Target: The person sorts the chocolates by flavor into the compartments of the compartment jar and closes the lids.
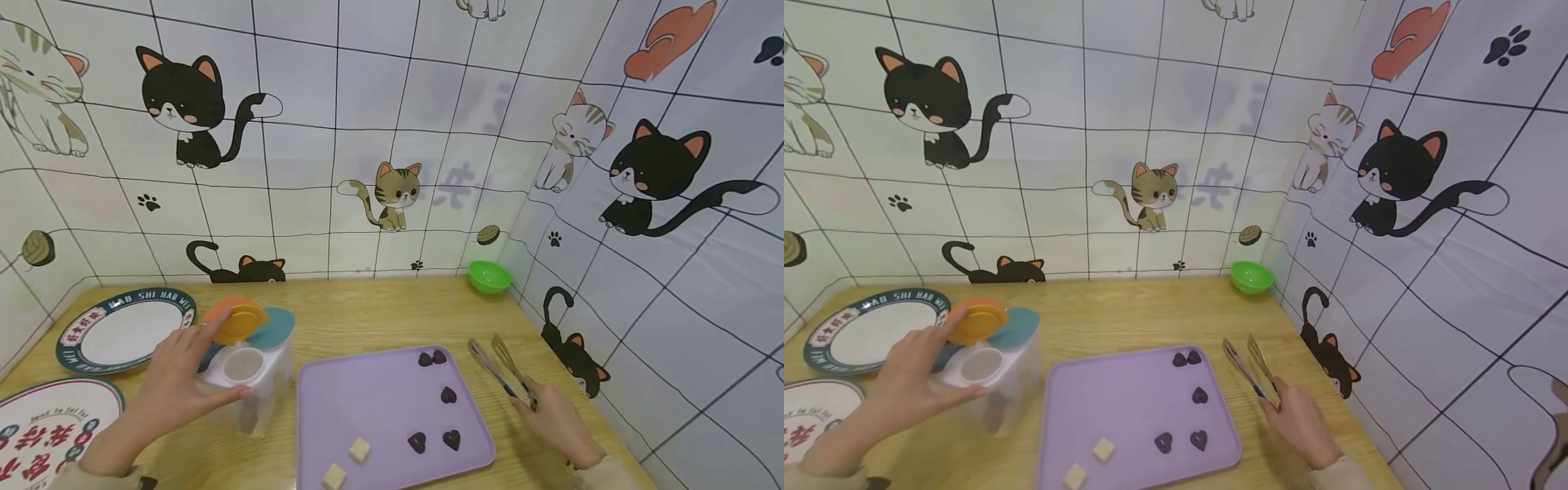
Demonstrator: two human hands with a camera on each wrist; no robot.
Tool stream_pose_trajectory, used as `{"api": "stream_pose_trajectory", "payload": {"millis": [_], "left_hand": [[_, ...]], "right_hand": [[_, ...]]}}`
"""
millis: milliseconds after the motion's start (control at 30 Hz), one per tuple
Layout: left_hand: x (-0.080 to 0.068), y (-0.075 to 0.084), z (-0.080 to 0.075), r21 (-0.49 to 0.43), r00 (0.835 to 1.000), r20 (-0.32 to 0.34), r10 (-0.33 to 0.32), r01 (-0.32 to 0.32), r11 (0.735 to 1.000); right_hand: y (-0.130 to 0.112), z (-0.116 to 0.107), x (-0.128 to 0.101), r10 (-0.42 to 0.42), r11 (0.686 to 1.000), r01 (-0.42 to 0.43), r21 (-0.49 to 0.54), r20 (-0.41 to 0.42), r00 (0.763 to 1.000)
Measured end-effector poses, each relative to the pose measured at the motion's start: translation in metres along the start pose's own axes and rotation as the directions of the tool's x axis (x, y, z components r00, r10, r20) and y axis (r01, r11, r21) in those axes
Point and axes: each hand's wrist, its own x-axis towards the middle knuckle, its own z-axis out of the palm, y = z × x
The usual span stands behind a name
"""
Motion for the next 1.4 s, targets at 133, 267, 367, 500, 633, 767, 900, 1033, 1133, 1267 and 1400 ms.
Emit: {"api": "stream_pose_trajectory", "payload": {"millis": [133, 267, 367, 500, 633, 767, 900, 1033, 1133, 1267, 1400], "left_hand": [[0.0, 0.0, 0.001, -0.006, 1.0, -0.004, 0.001, -0.001, 1.0], [0.0, 0.001, 0.0, -0.007, 1.0, -0.001, -0.004, 0.004, 1.0], [0.0, 0.002, -0.001, -0.004, 1.0, 0.006, -0.011, 0.011, 1.0], [0.0, 0.002, -0.003, -0.004, 1.0, 0.008, -0.013, 0.013, 1.0], [0.001, 0.001, -0.002, -0.01, 1.0, -0.005, -0.006, 0.006, 1.0], [0.001, 0.0, -0.001, -0.015, 1.0, -0.012, -0.001, 0.001, 1.0], [-0.001, 0.0, 0.0, -0.002, 1.0, -0.01, -0.009, 0.009, 1.0], [-0.001, 0.001, -0.002, 0.003, 1.0, -0.001, -0.015, 0.015, 1.0], [-0.001, 0.003, -0.003, -0.011, 1.0, 0.005, -0.015, 0.015, 1.0], [0.0, 0.003, -0.003, -0.016, 1.0, 0.003, -0.014, 0.014, 1.0], [0.0, 0.003, -0.002, -0.023, 1.0, 0.004, -0.015, 0.015, 1.0]], "right_hand": [[0.011, 0.011, 0.003, 0.046, 0.999, -0.045, -0.01, 0.059, 0.997], [0.016, 0.019, 0.007, 0.008, 0.999, -0.006, -0.033, 0.07, 0.998], [0.015, 0.023, 0.009, -0.005, 0.998, 0.009, -0.064, 0.066, 0.998], [0.011, 0.025, 0.009, 0.017, 0.996, -0.011, -0.09, 0.065, 0.998], [0.007, 0.024, 0.009, 0.015, 0.995, -0.008, -0.103, 0.069, 0.997], [0.005, 0.022, 0.009, 0.025, 0.994, -0.015, -0.111, 0.095, 0.995], [0.0, 0.018, 0.012, -0.025, 0.984, 0.032, -0.175, 0.041, 0.999], [-0.022, 0.008, 0.019, -0.121, 0.98, 0.105, -0.169, -0.082, 0.989], [-0.053, 0.004, 0.026, -0.222, 0.974, 0.211, -0.079, -0.169, 0.96], [-0.108, 0.009, 0.034, -0.401, 0.909, 0.415, 0.032, -0.205, 0.893], [-0.166, 0.013, 0.036, -0.55, 0.816, 0.566, 0.115, -0.144, 0.823]]}}
